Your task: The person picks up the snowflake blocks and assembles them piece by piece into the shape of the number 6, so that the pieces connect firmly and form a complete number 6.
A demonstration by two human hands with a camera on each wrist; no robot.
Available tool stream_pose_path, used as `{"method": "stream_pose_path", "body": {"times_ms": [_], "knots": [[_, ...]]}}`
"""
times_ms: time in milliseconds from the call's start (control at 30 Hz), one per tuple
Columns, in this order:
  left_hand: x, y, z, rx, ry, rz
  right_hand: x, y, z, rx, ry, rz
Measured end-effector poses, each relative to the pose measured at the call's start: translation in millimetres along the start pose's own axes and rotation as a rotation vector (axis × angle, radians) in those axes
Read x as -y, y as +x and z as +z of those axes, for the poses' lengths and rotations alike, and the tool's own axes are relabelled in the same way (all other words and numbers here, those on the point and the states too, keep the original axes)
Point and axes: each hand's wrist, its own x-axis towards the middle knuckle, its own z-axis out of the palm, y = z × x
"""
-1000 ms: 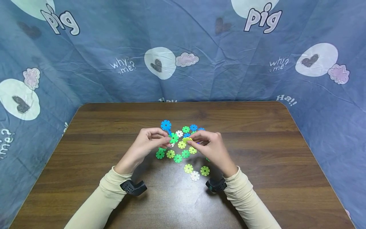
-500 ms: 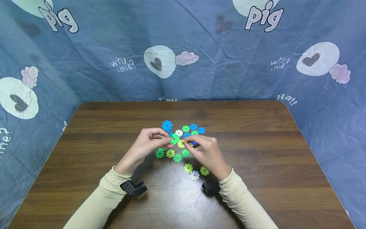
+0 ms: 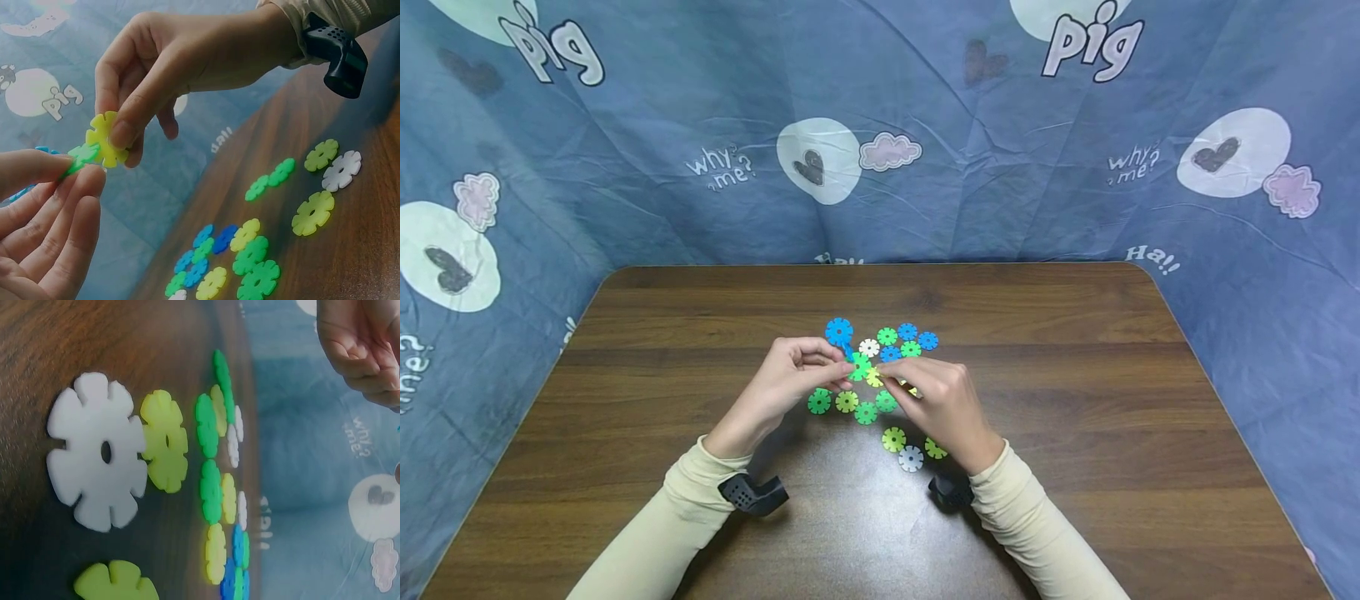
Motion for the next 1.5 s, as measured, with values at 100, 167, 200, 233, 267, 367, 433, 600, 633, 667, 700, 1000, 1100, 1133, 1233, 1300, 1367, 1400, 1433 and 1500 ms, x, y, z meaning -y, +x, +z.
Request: {"method": "stream_pose_path", "body": {"times_ms": [100, 167, 200, 233, 267, 367, 433, 600, 633, 667, 700, 1000, 1100, 1133, 1233, 1300, 1367, 1400, 1433, 1500], "knots": [[-1.2, -0.7, 0.1, -0.001, 0.011, 0.003, 0, -0.3, 1, -0.005, 0.003, -0.010], [-1.9, -0.8, 0.0, -0.001, 0.021, 0.006, 1, -0.5, 1, -0.006, 0.000, -0.013], [-2.1, -0.8, -0.1, -0.001, 0.027, 0.009, 1, -0.6, 1, -0.004, -0.003, -0.013], [-2.3, -0.8, -0.2, -0.001, 0.032, 0.010, 1, -0.7, 1, -0.005, -0.006, -0.015], [-2.4, -0.8, -0.3, 0.001, 0.035, 0.013, 2, -0.7, 2, -0.007, -0.010, -0.017], [-1.9, -0.1, -0.5, 0.008, 0.034, 0.017, 2, -0.6, 2, -0.010, -0.009, -0.020], [-1.4, 0.0, -0.6, 0.014, 0.028, 0.018, 3, -0.7, 3, -0.013, -0.003, -0.024], [1.1, 0.2, 0.0, 0.024, 0.010, 0.015, 4, -2.1, 5, -0.019, 0.007, -0.016], [2.1, 0.4, 0.1, 0.026, 0.007, 0.013, 4, -2.5, 6, -0.019, 0.004, -0.014], [2.4, 0.3, 0.6, 0.025, 0.005, 0.009, 5, -3.0, 7, -0.019, 0.000, -0.010], [2.7, 0.3, 0.9, 0.024, 0.003, 0.004, 5, -3.6, 7, -0.021, -0.002, -0.008], [2.4, -0.8, 2.7, 0.008, 0.005, -0.003, 4, -4.9, 11, -0.033, -0.014, 0.002], [3.2, -0.9, 3.1, 0.008, -0.007, -0.003, 3, -3.8, 10, -0.039, -0.022, 0.008], [3.6, -0.9, 3.4, 0.007, -0.014, -0.007, 3, -3.7, 10, -0.042, -0.025, 0.009], [5.5, -1.2, 5.1, 0.012, -0.030, -0.016, 2, -3.9, 10, -0.047, -0.032, 0.011], [6.8, -1.2, 6.5, 0.026, -0.042, -0.026, 2, -4.3, 10, -0.045, -0.033, 0.010], [8.5, -0.9, 7.8, 0.039, -0.047, -0.026, 2, -4.5, 10, -0.040, -0.031, 0.011], [8.9, -0.9, 8.4, 0.044, -0.052, -0.024, 2, -4.3, 9, -0.035, -0.028, 0.012], [9.0, -0.8, 8.8, 0.045, -0.054, -0.021, 2, -4.1, 9, -0.027, -0.023, 0.016], [9.2, -0.5, 9.0, 0.040, -0.047, -0.008, 2, -3.9, 9, -0.010, -0.004, 0.025]]}}
